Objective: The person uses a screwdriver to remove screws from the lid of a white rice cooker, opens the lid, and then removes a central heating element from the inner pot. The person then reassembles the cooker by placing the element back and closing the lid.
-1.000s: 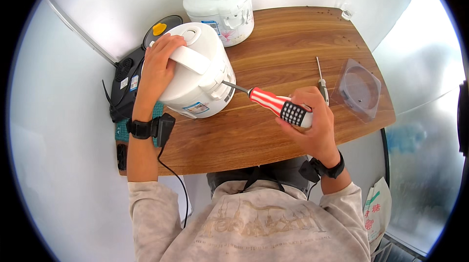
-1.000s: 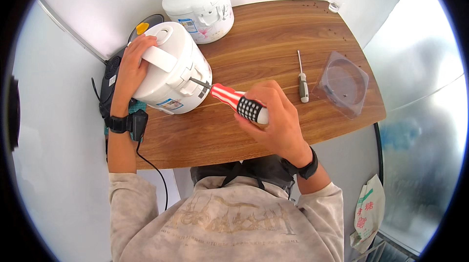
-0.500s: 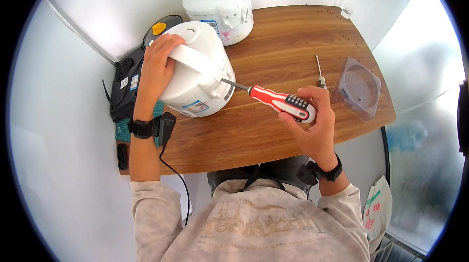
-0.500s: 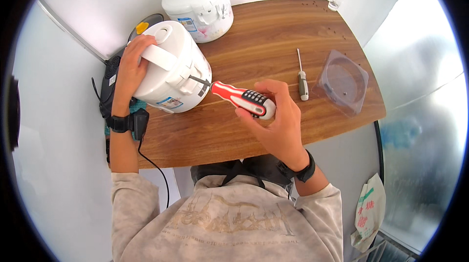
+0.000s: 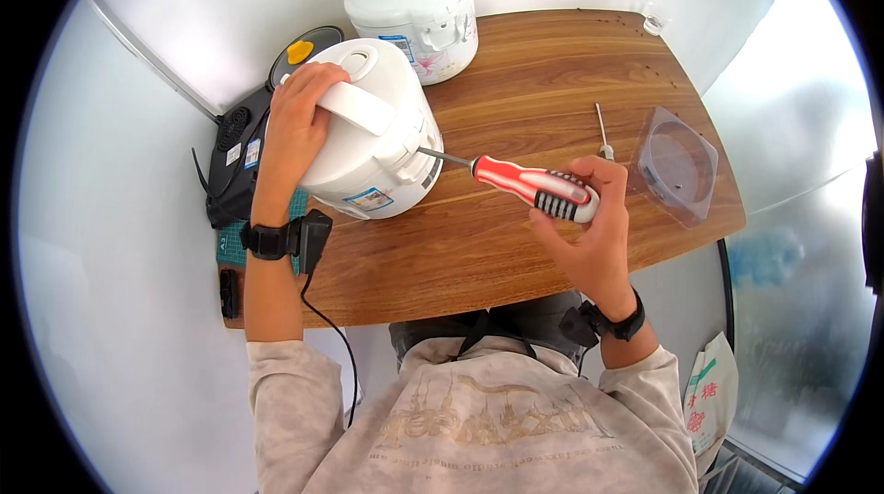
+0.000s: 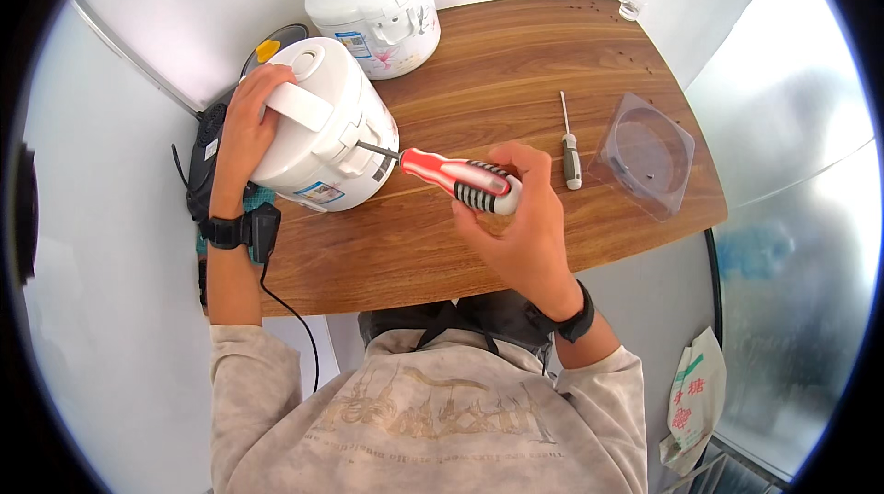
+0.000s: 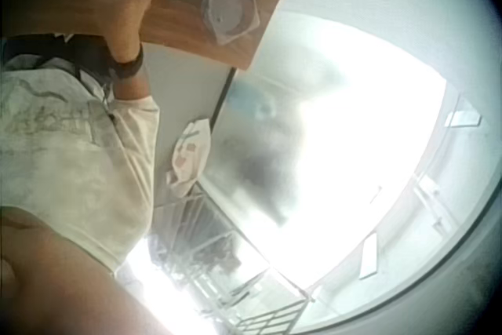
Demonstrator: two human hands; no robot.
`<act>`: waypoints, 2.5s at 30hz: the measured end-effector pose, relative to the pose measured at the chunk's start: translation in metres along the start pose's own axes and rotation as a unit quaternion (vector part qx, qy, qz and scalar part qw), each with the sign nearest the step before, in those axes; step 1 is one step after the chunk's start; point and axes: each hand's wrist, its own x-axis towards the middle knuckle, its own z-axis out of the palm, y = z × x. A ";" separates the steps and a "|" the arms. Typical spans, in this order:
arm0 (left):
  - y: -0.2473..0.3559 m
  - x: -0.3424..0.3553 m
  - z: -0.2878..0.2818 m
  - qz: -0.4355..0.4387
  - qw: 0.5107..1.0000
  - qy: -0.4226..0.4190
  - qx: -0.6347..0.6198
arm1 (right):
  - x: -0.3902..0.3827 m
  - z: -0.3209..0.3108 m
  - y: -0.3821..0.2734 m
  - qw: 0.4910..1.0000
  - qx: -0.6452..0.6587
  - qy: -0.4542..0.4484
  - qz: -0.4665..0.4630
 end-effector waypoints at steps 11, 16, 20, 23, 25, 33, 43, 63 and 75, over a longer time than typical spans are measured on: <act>-0.001 -0.002 -0.002 -0.004 1.000 -0.013 0.006 | 0.000 -0.011 -0.013 0.990 -0.095 -0.091 0.046; 0.000 0.000 -0.001 -0.008 1.000 -0.018 0.004 | 0.004 0.004 -0.003 0.997 -0.042 0.004 -0.063; -0.002 -0.002 -0.002 -0.006 1.000 -0.013 0.002 | 0.004 -0.010 -0.016 0.985 -0.143 -0.084 0.050; -0.002 -0.002 -0.001 -0.005 1.000 -0.012 -0.003 | 0.001 -0.013 -0.015 0.982 -0.121 -0.115 0.087; 0.000 -0.001 -0.002 -0.006 1.000 -0.013 -0.003 | 0.000 -0.010 -0.011 0.993 -0.064 -0.083 0.057; 0.001 -0.001 -0.002 -0.011 1.000 -0.008 -0.002 | 0.004 -0.001 -0.014 0.995 -0.092 -0.025 -0.031; 0.001 -0.001 -0.001 -0.010 1.000 -0.012 -0.008 | 0.002 -0.001 -0.010 0.999 0.018 -0.021 0.046; 0.000 -0.002 -0.001 -0.013 1.000 -0.008 -0.008 | 0.010 -0.006 -0.010 0.996 0.019 -0.089 -0.004; 0.001 -0.001 -0.002 -0.018 1.000 -0.011 -0.002 | 0.013 -0.004 -0.010 0.998 -0.050 -0.032 -0.031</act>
